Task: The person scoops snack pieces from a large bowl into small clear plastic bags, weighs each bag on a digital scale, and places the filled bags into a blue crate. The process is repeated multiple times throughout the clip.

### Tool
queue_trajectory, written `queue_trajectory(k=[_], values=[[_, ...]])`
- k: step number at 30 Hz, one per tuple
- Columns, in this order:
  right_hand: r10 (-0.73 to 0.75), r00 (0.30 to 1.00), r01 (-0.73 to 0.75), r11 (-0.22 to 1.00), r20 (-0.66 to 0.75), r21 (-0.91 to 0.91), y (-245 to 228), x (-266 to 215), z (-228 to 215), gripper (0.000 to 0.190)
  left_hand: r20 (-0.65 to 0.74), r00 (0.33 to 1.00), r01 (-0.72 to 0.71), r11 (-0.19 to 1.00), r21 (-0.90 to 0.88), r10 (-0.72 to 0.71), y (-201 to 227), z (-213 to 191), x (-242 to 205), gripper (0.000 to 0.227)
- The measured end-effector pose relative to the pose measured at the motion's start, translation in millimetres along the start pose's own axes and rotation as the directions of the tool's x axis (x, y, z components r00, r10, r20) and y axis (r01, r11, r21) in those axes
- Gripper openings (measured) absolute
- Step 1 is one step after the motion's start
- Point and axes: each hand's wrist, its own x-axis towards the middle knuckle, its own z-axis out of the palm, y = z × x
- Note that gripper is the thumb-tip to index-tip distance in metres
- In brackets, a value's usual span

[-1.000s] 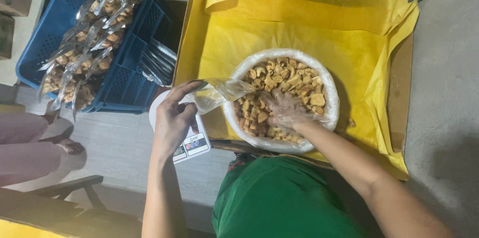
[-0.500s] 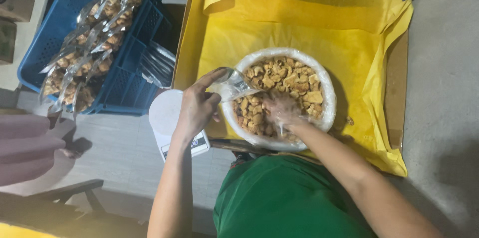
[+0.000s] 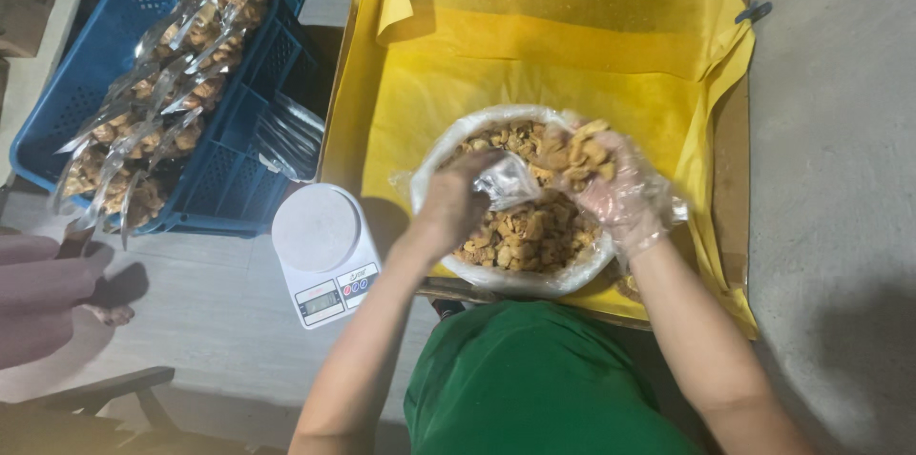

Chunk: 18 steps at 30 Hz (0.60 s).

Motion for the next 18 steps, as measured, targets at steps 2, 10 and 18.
queue_trajectory(k=[2,10,18], values=[[-0.061,0.998,0.059,0.997,0.031,0.052,-13.4,-8.9,20.3,0.040,-0.006,0.989,-0.143,0.979,0.143,0.146,5.8,20.3,14.2,0.071],[-0.532,0.840,0.541,0.837,0.106,-0.085,2.8,-13.5,65.6,0.032,0.036,0.988,0.153,0.956,-0.249,-0.149,22.2,67.2,42.5,0.086],[-0.615,0.787,0.610,0.765,0.049,-0.206,14.1,-21.2,69.8,0.033,-0.143,0.981,-0.150,0.982,-0.118,0.133,3.4,77.2,41.2,0.090]])
